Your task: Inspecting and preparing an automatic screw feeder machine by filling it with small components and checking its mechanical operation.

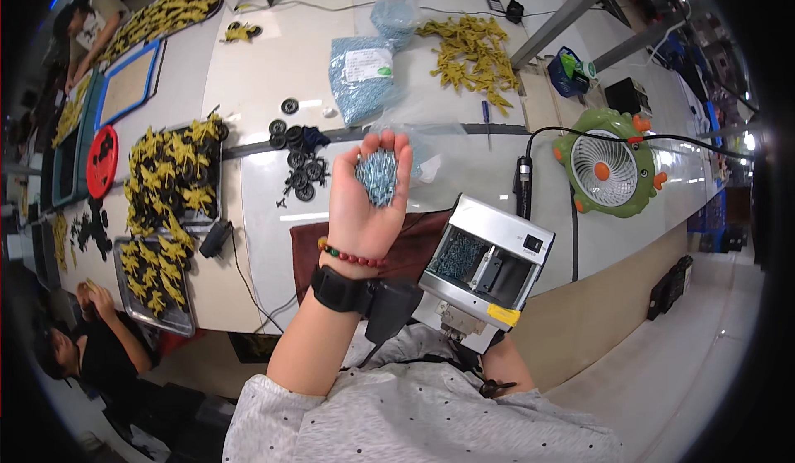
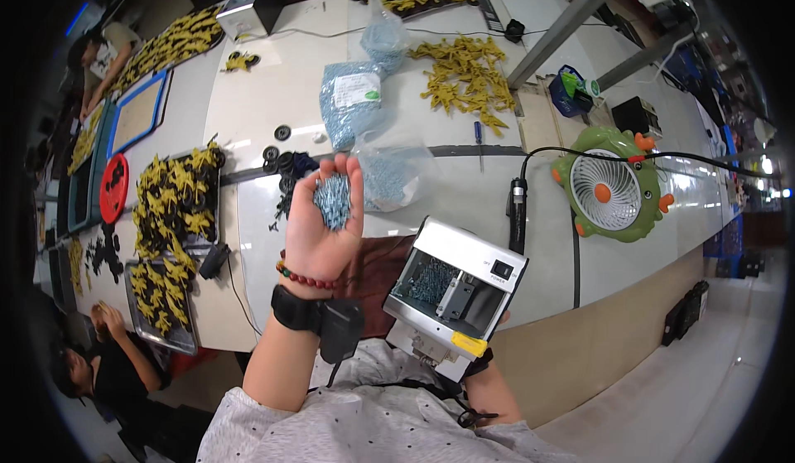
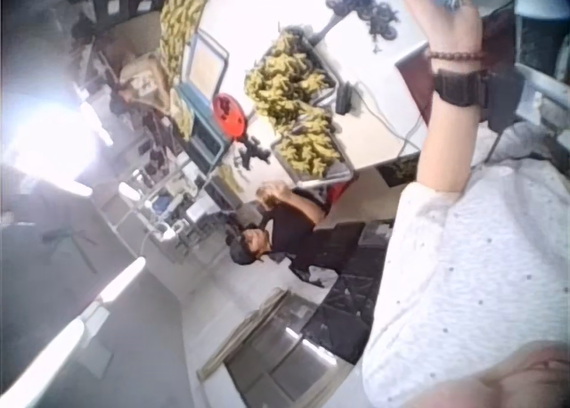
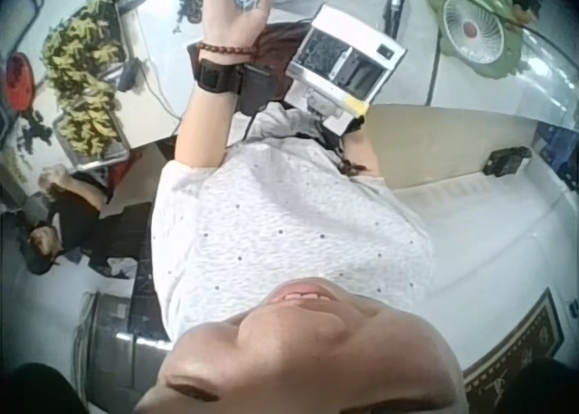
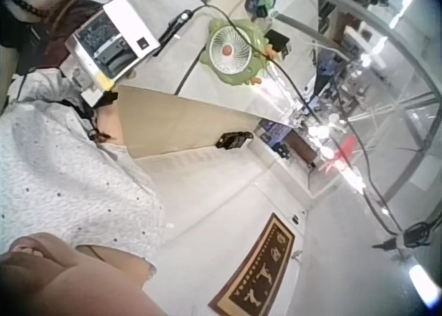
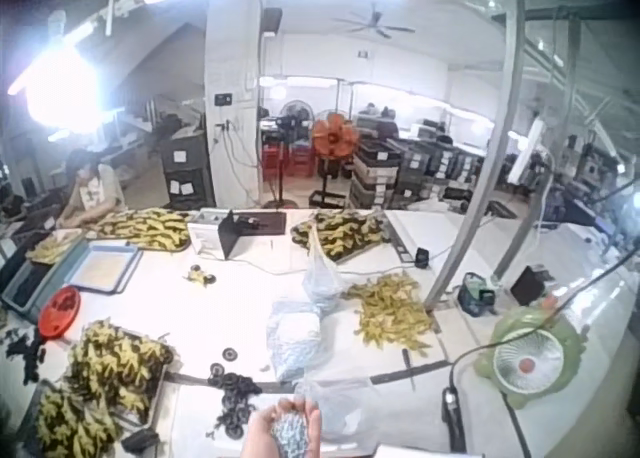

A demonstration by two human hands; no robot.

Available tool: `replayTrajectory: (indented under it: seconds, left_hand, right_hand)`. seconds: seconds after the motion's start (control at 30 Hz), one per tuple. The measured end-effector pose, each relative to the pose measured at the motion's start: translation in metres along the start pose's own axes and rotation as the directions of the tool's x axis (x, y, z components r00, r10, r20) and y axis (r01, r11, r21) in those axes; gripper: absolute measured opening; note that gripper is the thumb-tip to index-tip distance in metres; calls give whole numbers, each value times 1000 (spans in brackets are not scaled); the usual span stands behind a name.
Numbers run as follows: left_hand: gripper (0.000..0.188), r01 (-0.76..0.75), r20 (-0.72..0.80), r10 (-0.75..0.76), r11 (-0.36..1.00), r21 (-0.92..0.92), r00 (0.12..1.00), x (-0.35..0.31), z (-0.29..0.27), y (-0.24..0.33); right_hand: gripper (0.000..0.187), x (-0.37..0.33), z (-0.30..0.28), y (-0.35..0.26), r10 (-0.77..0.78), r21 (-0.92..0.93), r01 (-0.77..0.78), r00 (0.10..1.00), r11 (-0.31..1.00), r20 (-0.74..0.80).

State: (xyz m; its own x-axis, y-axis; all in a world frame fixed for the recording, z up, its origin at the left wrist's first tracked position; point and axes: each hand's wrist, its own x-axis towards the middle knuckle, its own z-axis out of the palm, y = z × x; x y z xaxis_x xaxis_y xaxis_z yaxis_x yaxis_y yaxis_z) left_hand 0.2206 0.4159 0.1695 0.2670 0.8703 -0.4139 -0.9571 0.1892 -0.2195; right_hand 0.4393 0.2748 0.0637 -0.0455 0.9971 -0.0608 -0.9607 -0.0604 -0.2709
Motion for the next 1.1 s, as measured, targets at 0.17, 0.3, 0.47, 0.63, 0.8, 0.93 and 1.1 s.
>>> replayTrajectory:
  seconds: [0.17,0.3,0.47,0.63,0.8,0.93,1.1]
  left_hand:
    - [21,-10,-41,14,995,95,999,47,49,-22]
    - [25,-123,-142,147,979,164,979,81,52,-32]
    - [27,-165,-198,222,949,270,955,89,31,-32]
    - [27,-120,-251,233,910,396,939,72,21,-26]
    - [26,-72,-299,261,851,520,918,68,-5,-18]
    - [26,23,-439,290,812,583,850,70,-22,-20]
    - [27,136,-514,276,767,627,812,83,-49,-6]
  right_hand:
    - [80,-11,0,-7,-74,27,74,997,997,5]
    - [80,-2,4,-4,-112,47,112,994,993,7]
    - [81,-2,3,-1,-147,61,147,989,987,-8]
    - [81,7,5,-4,-155,73,157,987,985,-34]
    - [82,2,4,-6,-125,86,128,991,988,-45]
    - [82,4,4,-4,-105,92,109,993,990,-55]
    - [83,6,5,-1,-80,93,87,994,992,-78]
